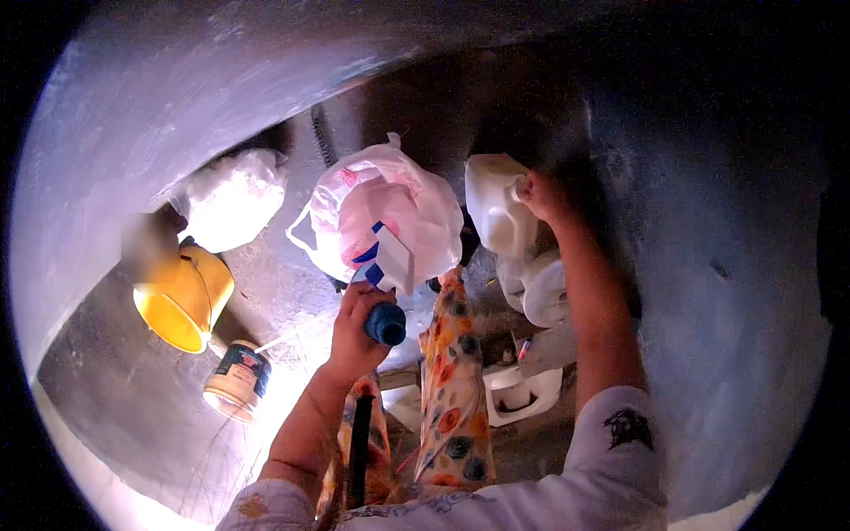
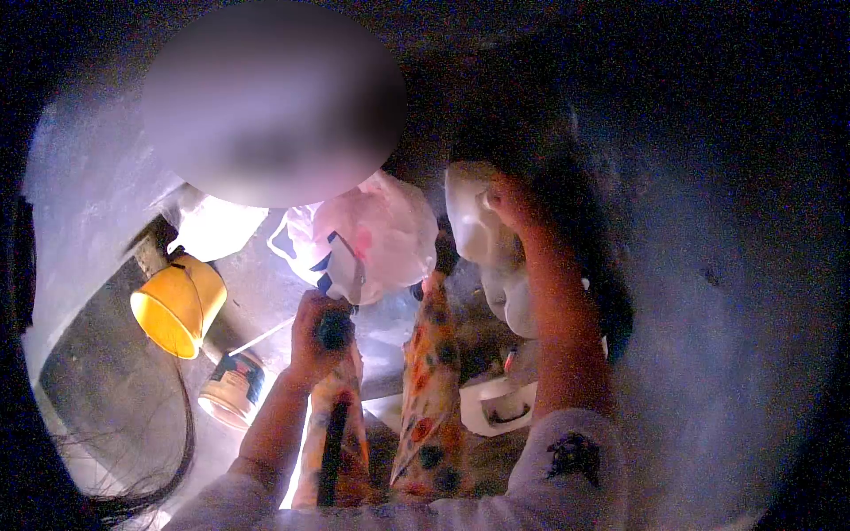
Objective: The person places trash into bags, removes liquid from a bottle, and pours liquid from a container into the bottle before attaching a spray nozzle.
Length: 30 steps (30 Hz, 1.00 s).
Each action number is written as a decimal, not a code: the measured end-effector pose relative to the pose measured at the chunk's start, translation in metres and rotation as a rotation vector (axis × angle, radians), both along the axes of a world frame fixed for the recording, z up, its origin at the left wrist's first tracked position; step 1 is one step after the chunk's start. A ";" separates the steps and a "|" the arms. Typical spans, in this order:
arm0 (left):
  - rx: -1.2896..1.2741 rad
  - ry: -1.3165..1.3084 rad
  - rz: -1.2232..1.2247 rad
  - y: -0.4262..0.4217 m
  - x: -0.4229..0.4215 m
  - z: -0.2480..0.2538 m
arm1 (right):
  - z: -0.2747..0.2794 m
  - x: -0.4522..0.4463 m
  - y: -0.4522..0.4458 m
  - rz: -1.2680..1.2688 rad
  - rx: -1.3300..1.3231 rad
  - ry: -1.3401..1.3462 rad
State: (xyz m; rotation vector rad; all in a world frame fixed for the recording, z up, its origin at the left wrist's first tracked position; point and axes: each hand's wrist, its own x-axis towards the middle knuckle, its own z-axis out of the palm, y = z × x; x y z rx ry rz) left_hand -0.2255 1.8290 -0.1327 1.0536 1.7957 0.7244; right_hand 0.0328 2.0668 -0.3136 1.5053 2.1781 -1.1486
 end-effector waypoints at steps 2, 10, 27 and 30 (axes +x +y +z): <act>-0.021 -0.009 -0.002 -0.004 -0.003 -0.005 | 0.018 -0.006 -0.021 -0.355 0.141 0.225; -0.048 -0.012 -0.032 -0.013 -0.007 -0.019 | -0.029 -0.010 -0.032 -0.231 0.808 0.109; -0.085 0.029 0.018 -0.041 -0.017 -0.027 | 0.008 -0.010 -0.018 0.119 0.606 -0.132; -0.106 -0.002 0.040 -0.045 -0.020 -0.036 | -0.032 0.019 -0.014 0.151 0.996 -0.113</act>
